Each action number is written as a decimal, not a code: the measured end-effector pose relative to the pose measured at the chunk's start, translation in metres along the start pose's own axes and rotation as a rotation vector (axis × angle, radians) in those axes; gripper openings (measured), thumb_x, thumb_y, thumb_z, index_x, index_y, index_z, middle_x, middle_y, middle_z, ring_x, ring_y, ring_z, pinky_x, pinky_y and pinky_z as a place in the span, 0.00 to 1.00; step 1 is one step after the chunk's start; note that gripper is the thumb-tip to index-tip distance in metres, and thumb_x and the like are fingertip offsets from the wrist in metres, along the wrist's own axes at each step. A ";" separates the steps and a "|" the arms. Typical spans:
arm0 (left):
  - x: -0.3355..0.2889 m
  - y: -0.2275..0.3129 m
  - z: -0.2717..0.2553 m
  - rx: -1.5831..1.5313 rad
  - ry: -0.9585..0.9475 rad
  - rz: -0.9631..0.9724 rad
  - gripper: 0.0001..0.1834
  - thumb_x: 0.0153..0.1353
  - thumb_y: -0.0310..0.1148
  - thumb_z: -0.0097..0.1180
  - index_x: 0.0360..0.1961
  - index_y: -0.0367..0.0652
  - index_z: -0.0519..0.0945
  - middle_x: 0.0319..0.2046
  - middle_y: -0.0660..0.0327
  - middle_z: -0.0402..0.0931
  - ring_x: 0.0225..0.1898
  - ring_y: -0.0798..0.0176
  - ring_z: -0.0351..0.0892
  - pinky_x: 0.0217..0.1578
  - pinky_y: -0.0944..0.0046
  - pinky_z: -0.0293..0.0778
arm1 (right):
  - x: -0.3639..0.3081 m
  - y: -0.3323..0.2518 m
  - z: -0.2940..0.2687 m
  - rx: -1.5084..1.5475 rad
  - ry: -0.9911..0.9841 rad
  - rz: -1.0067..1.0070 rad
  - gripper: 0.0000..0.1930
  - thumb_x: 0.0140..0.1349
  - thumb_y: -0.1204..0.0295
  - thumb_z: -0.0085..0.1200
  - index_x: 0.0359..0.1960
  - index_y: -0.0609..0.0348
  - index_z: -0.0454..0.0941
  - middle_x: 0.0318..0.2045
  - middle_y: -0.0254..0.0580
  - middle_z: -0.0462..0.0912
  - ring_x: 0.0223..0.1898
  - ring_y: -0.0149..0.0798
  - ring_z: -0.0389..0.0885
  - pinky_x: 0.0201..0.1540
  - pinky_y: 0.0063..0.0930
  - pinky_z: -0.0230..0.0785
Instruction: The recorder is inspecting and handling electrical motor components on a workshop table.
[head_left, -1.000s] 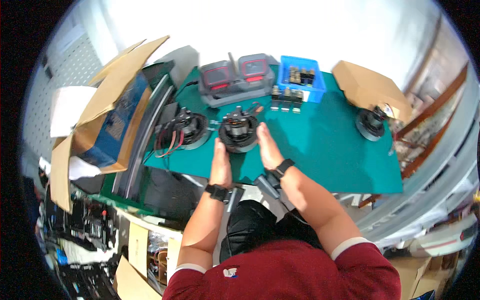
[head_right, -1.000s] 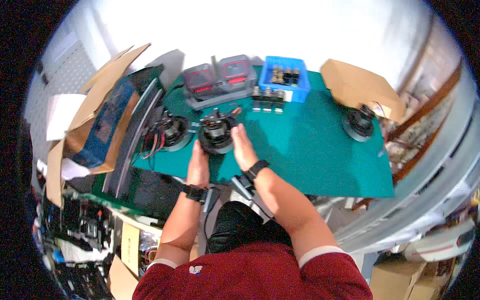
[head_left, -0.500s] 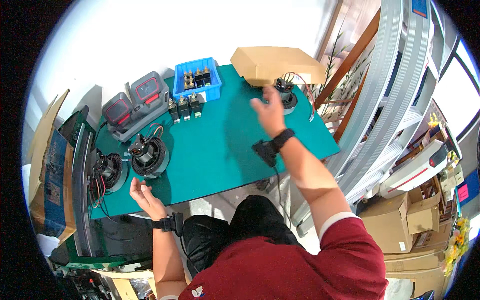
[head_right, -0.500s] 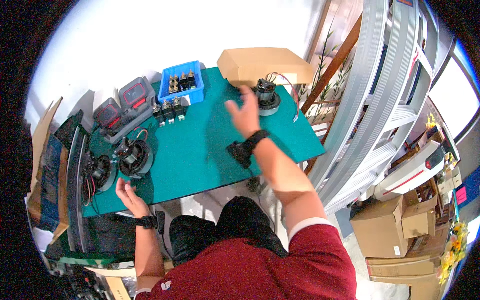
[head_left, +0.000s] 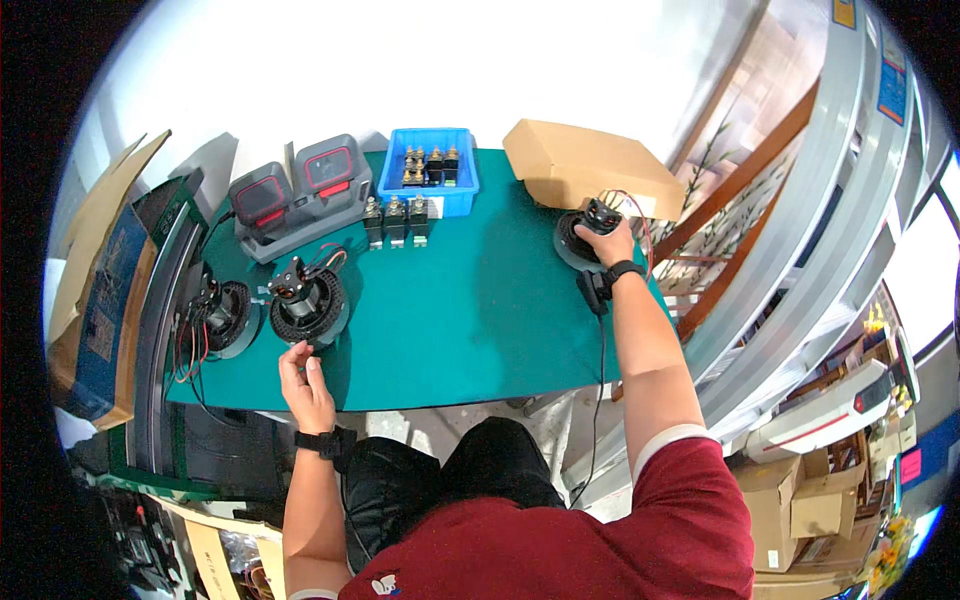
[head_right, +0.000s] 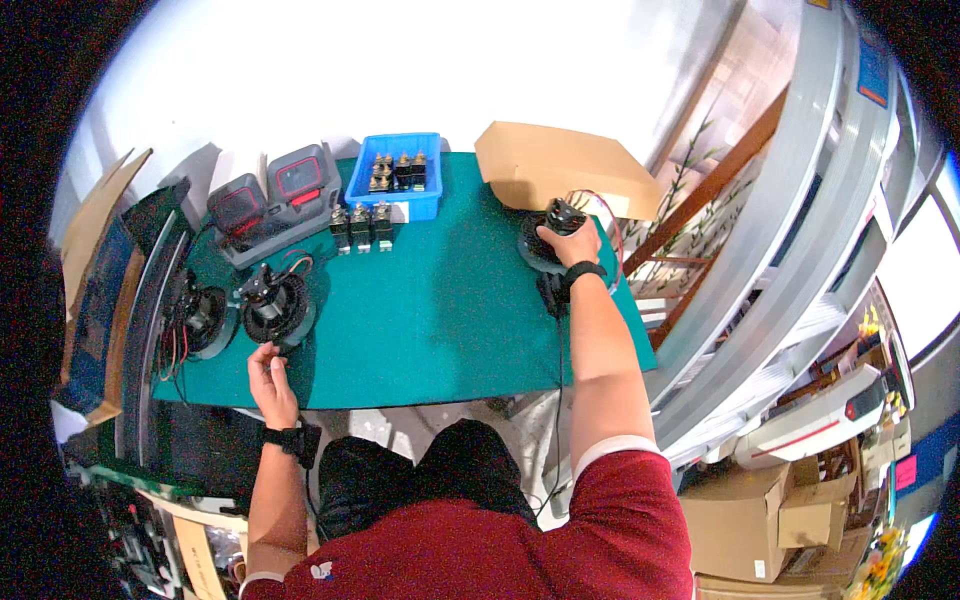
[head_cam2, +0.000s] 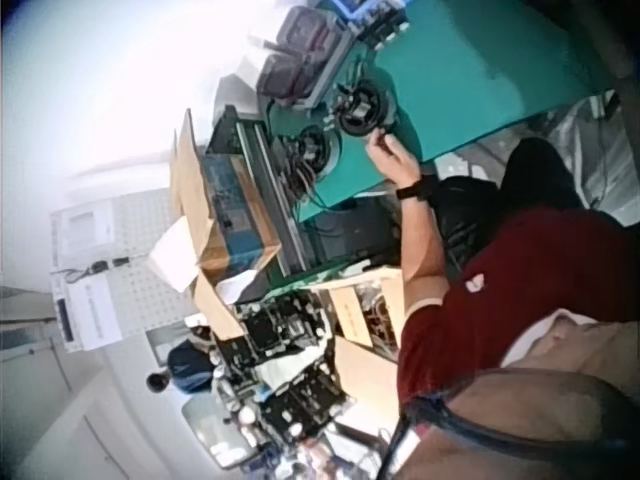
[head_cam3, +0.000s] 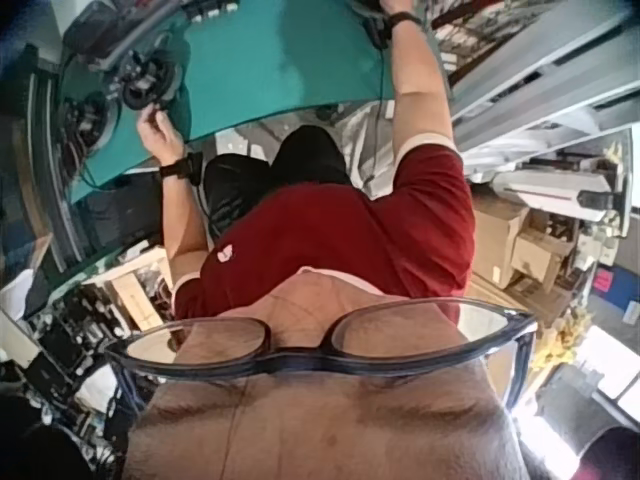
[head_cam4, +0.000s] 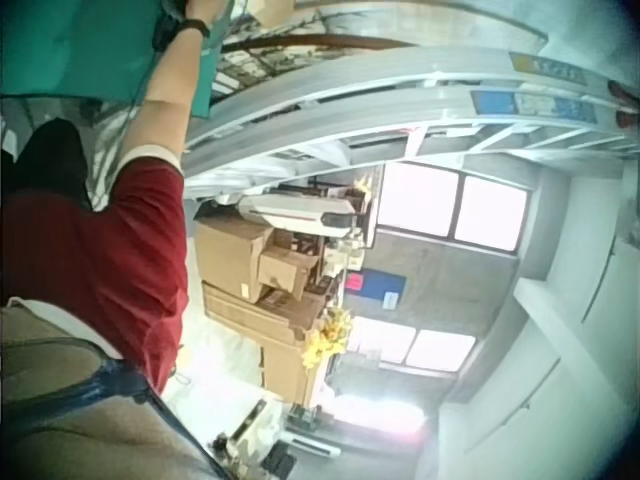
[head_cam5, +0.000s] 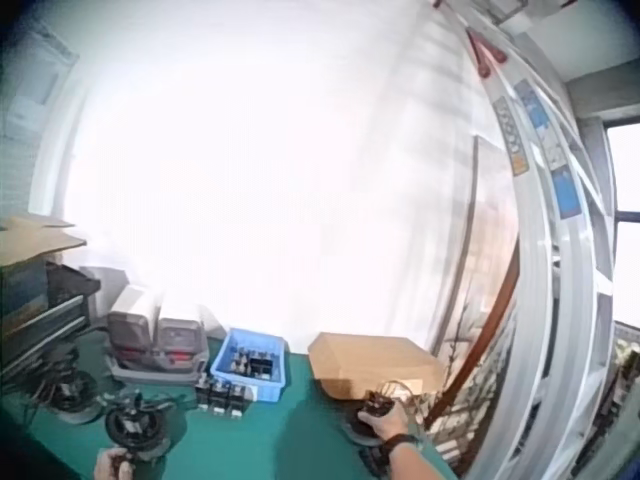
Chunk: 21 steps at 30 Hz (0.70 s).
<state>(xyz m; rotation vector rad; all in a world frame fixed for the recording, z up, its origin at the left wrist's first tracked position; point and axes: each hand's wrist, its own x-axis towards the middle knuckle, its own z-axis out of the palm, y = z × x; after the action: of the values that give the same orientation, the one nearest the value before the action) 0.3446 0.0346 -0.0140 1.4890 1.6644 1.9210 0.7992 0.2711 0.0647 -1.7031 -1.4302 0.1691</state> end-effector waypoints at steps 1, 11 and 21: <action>-0.001 0.000 -0.001 0.007 0.011 -0.006 0.12 0.64 0.27 0.43 0.47 0.36 0.69 0.41 0.57 0.69 0.38 0.67 0.70 0.40 0.68 0.69 | -0.001 -0.004 0.003 -0.010 0.006 0.029 0.36 0.31 0.55 0.71 0.43 0.63 0.72 0.40 0.50 0.79 0.45 0.47 0.77 0.49 0.36 0.67; 0.002 0.018 0.002 0.184 -0.028 0.067 0.11 0.62 0.27 0.45 0.45 0.37 0.71 0.37 0.59 0.70 0.37 0.65 0.71 0.33 0.70 0.68 | -0.004 0.010 0.019 0.092 0.108 0.012 0.29 0.36 0.60 0.71 0.38 0.63 0.74 0.36 0.47 0.81 0.39 0.42 0.80 0.44 0.33 0.70; 0.003 0.021 0.004 0.194 -0.007 0.059 0.11 0.60 0.28 0.48 0.43 0.38 0.72 0.34 0.56 0.73 0.36 0.60 0.75 0.37 0.64 0.70 | -0.090 -0.067 0.017 0.256 -0.246 -0.224 0.30 0.37 0.59 0.70 0.39 0.64 0.72 0.35 0.46 0.80 0.38 0.41 0.79 0.43 0.32 0.70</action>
<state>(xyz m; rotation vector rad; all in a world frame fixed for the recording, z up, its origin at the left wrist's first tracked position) 0.3553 0.0315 0.0045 1.6287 1.8694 1.8248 0.7103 0.2007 0.0631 -1.3380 -1.6884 0.4308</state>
